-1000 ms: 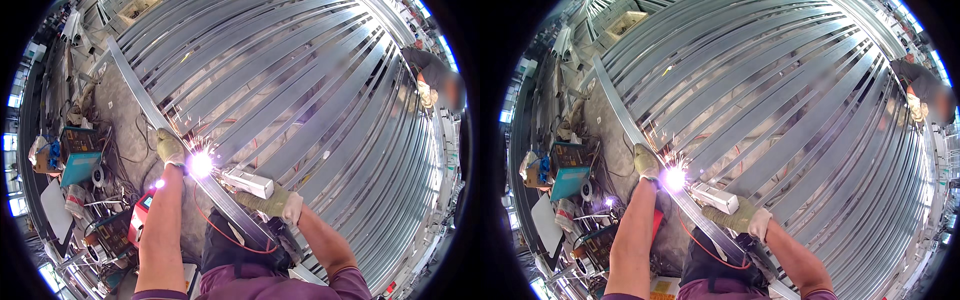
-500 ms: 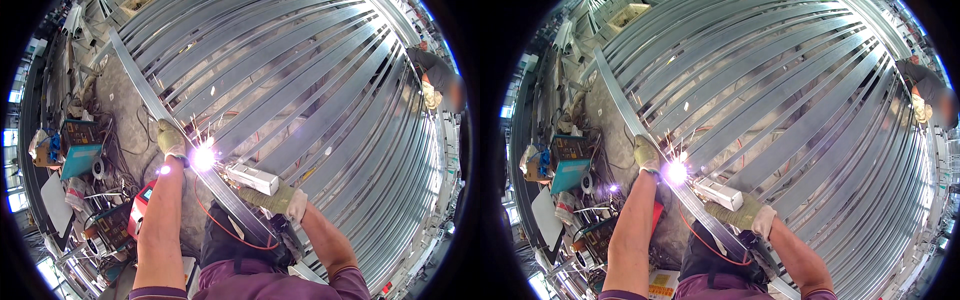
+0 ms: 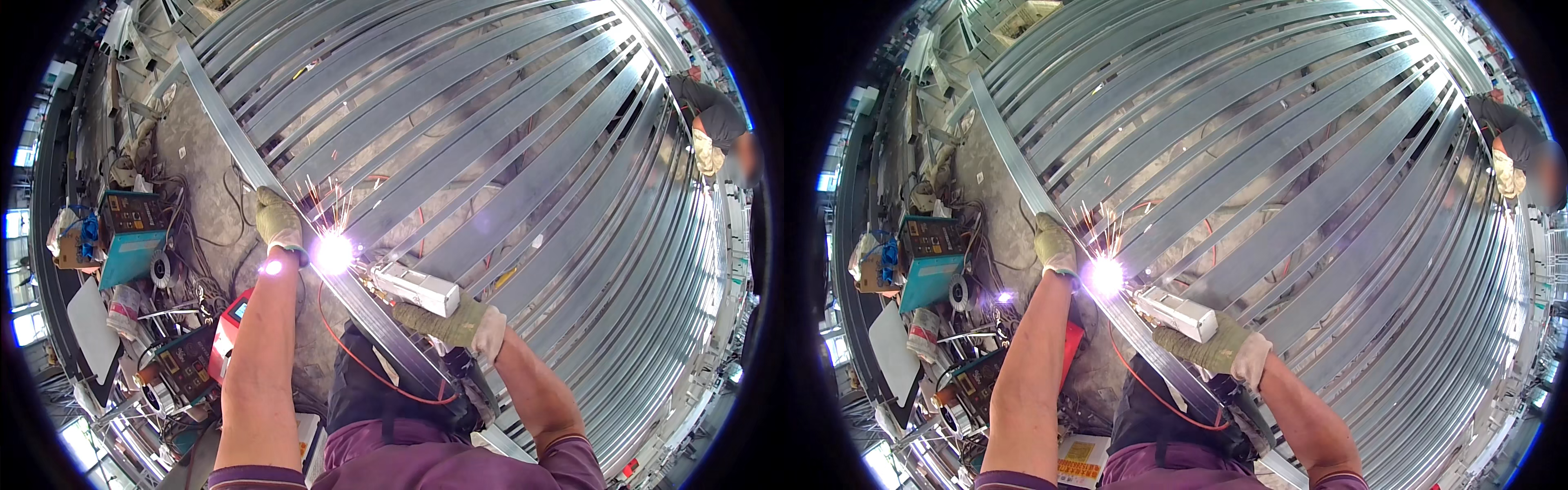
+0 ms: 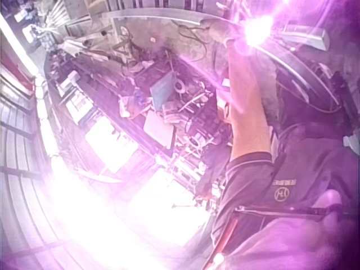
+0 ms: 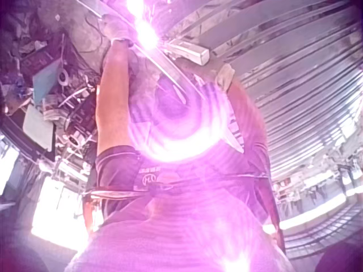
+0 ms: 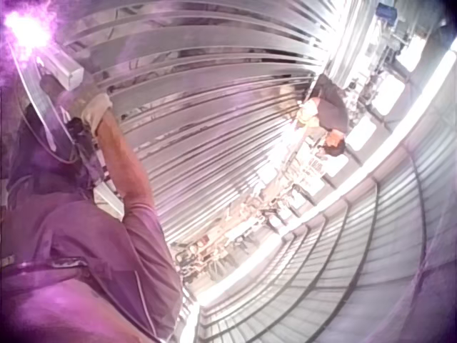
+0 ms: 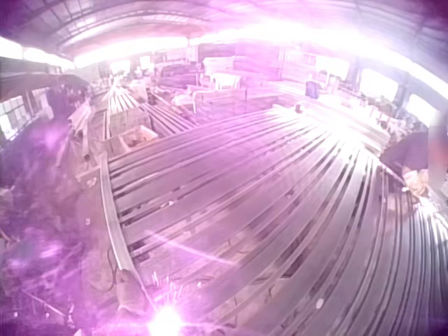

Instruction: The person welds a long metal frame using a handheld welding torch, moving steadily along the seam to join metal pieces. The person holds the frame with one hand while operating the torch with the other, producing sparks along the joint.

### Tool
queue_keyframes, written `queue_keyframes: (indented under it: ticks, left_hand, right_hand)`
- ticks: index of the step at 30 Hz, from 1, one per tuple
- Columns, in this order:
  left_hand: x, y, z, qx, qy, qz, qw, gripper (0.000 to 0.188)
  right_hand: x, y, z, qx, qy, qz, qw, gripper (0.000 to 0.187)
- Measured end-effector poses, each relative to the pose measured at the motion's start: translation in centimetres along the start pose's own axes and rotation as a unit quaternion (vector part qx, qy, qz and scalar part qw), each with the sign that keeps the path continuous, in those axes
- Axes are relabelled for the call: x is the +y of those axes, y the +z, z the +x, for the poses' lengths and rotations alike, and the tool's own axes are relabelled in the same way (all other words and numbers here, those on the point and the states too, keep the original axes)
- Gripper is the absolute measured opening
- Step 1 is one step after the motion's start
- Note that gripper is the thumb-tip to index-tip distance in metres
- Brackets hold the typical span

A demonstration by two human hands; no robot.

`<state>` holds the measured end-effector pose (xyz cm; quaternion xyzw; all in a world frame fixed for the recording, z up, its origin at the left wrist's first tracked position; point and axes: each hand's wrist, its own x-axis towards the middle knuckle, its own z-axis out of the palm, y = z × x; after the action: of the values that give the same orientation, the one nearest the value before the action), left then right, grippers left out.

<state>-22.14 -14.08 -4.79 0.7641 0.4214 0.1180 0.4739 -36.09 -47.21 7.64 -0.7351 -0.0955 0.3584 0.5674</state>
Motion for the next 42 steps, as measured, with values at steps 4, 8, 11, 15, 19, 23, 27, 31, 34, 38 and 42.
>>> queue_keyframes:
  ticks: [4,8,11,15,19,23,27,31,34,38,42]
  left_hand:
    - [-0.3,-0.3,0.4,0.003,0.006,0.015,1.000,0.074]
    - [-0.5,0.0,0.5,0.004,0.018,0.015,1.000,0.075]
    - [-1.0,0.0,1.1,0.007,0.004,0.021,1.000,0.076]
    - [-1.4,0.4,1.4,0.010,0.011,0.016,1.000,0.076]
    - [-1.2,0.4,1.3,0.000,-0.005,0.000,1.000,0.074]
    - [-1.8,0.6,1.8,0.019,-0.006,0.017,1.000,0.073]
    - [-1.3,0.7,1.5,0.021,-0.008,0.032,0.999,0.072]
    - [-1.4,0.6,1.7,0.024,0.001,0.037,0.999,0.072]
    - [-0.5,0.5,1.0,0.023,-0.013,0.062,0.998,0.072]
    - [-0.9,0.4,1.4,0.020,0.002,0.051,0.999,0.071]
    - [0.0,0.5,0.6,0.006,-0.005,0.030,1.000,0.071]
  right_hand:
    - [-4.1,-1.4,-0.5,-0.052,0.129,-0.007,0.990,0.064]
    - [-2.4,-1.0,-0.6,-0.049,0.084,-0.003,0.995,0.063]
    - [-3.1,-1.1,-0.6,-0.057,0.097,0.008,0.994,0.062]
    - [-2.4,-0.7,-0.7,-0.034,0.060,0.033,0.997,0.060]
    - [-3.8,-1.1,-0.9,-0.037,0.095,0.034,0.994,0.059]
    - [-4.7,-1.4,-1.2,-0.051,0.152,0.034,0.986,0.058]
    - [-3.5,-1.0,-1.3,-0.025,0.084,0.047,0.995,0.058]
    - [-2.7,-0.6,-1.4,-0.010,0.035,0.041,0.998,0.058]
    - [-3.4,-0.9,-1.6,-0.029,0.128,0.083,0.988,0.060]
    - [-2.5,-0.8,-1.5,-0.039,0.143,0.073,0.986,0.064]
    - [-2.3,-1.0,-1.5,-0.043,0.141,0.067,0.987,0.065]
